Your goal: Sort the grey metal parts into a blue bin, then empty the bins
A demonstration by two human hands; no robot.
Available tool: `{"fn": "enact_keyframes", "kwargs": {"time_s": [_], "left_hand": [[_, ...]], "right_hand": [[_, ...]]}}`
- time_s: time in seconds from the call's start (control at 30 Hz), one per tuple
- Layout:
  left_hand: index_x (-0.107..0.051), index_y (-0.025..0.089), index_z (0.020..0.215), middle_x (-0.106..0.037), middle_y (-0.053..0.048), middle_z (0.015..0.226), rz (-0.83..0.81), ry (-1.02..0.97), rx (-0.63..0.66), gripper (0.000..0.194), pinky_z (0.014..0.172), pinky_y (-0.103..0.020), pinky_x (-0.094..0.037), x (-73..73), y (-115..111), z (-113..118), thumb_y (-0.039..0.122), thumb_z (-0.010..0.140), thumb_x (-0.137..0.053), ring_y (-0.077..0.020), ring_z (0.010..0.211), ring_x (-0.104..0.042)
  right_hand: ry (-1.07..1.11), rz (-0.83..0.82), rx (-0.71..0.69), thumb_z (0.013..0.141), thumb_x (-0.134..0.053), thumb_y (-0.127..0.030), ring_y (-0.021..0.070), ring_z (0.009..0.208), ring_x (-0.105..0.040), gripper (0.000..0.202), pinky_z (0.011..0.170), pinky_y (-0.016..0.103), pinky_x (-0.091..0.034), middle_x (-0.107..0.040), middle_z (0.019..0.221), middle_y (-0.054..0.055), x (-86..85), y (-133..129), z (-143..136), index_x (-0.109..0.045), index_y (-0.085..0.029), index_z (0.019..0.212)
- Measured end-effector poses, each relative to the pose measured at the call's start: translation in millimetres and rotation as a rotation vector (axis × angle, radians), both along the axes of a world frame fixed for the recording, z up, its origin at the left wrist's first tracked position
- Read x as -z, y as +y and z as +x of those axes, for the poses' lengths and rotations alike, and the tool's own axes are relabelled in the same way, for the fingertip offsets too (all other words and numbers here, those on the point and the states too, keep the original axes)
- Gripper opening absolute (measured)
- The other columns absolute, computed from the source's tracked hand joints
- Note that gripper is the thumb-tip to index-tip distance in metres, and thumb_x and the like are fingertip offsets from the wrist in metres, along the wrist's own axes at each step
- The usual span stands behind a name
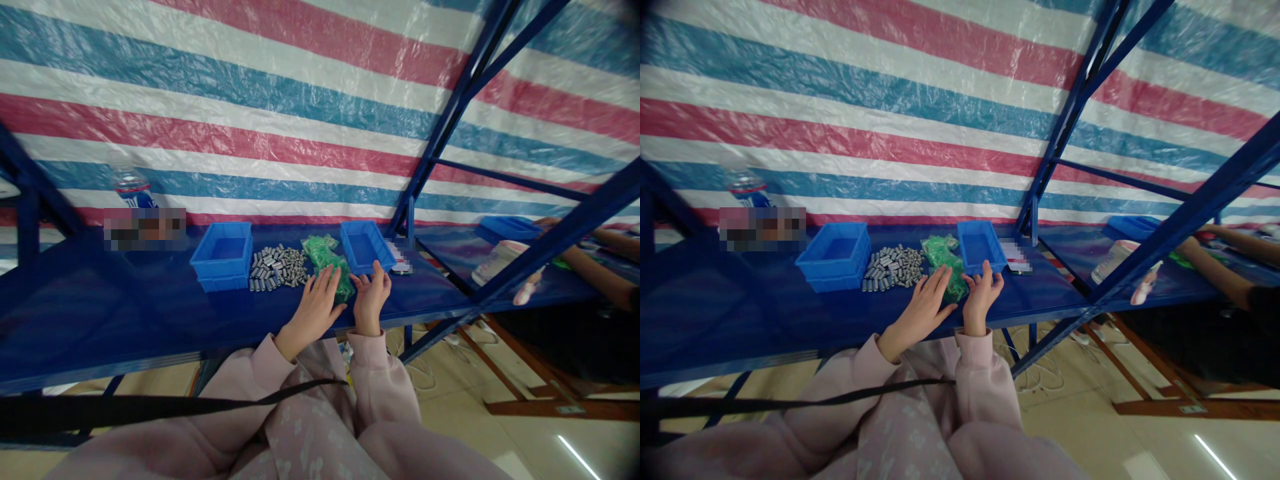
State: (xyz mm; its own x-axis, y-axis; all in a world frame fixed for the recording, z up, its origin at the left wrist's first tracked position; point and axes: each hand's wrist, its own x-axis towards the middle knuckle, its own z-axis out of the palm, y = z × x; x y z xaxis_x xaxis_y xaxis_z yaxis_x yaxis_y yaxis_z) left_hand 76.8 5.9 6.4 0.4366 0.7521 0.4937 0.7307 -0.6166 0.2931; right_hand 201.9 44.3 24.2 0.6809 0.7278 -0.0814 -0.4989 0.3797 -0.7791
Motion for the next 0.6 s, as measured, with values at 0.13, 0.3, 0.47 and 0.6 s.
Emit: {"fn": "enact_keyframes", "kwargs": {"time_s": [0.13, 0.3, 0.47, 0.6], "left_hand": [[0.002, 0.021, 0.150, -0.025, -0.016, 0.154, 0.025, -0.206, 0.034, 0.079, 0.109, -0.046, -0.031, -10.7, -5.3, -7.9, 0.030, 0.091, -0.050, -0.0245, 0.141, -0.026], [-0.015, 0.027, 0.148, -0.034, -0.012, 0.150, 0.073, -0.435, 0.011, 0.065, 0.110, -0.042, -0.032, -22.2, -9.4, -29.3, 0.030, 0.092, -0.049, -0.0237, 0.139, -0.031], [-0.034, 0.023, 0.136, -0.050, -0.013, 0.134, 0.160, -0.591, -0.187, 0.061, 0.103, -0.041, -0.041, -35.0, -6.9, -60.3, 0.035, 0.083, -0.063, -0.0258, 0.125, -0.049], [-0.037, 0.020, 0.130, -0.052, -0.012, 0.126, 0.226, -0.651, -0.346, 0.077, 0.095, -0.041, -0.046, -48.1, -6.0, -86.1, 0.041, 0.068, -0.076, -0.0284, 0.115, -0.055]], "right_hand": [[-0.043, 0.096, -0.107, 0.067, -0.072, -0.042, 0.0116, 0.071, -0.058, 0.072, 0.061, 0.029, -0.056, -0.052, 0.094, -0.003, -8.1, -18.0, -27.5, -0.030, -0.029, 0.124], [-0.117, 0.174, -0.322, 0.071, -0.072, -0.038, 0.0104, 0.066, -0.061, 0.056, 0.067, 0.027, -0.055, -0.059, 0.086, -0.004, -14.1, -34.6, -62.7, -0.040, -0.026, 0.116], [-0.285, 0.257, -0.558, 0.075, -0.070, -0.035, 0.0150, 0.088, -0.065, 0.052, 0.085, 0.032, -0.052, -0.066, 0.101, 0.001, -19.9, -44.8, -77.2, -0.045, -0.026, 0.120], [-0.459, 0.336, -0.752, 0.074, -0.071, -0.036, 0.0214, 0.112, -0.058, 0.051, 0.094, 0.036, -0.048, -0.062, 0.123, 0.007, -22.5, -47.5, -82.7, -0.053, -0.025, 0.121]]}}
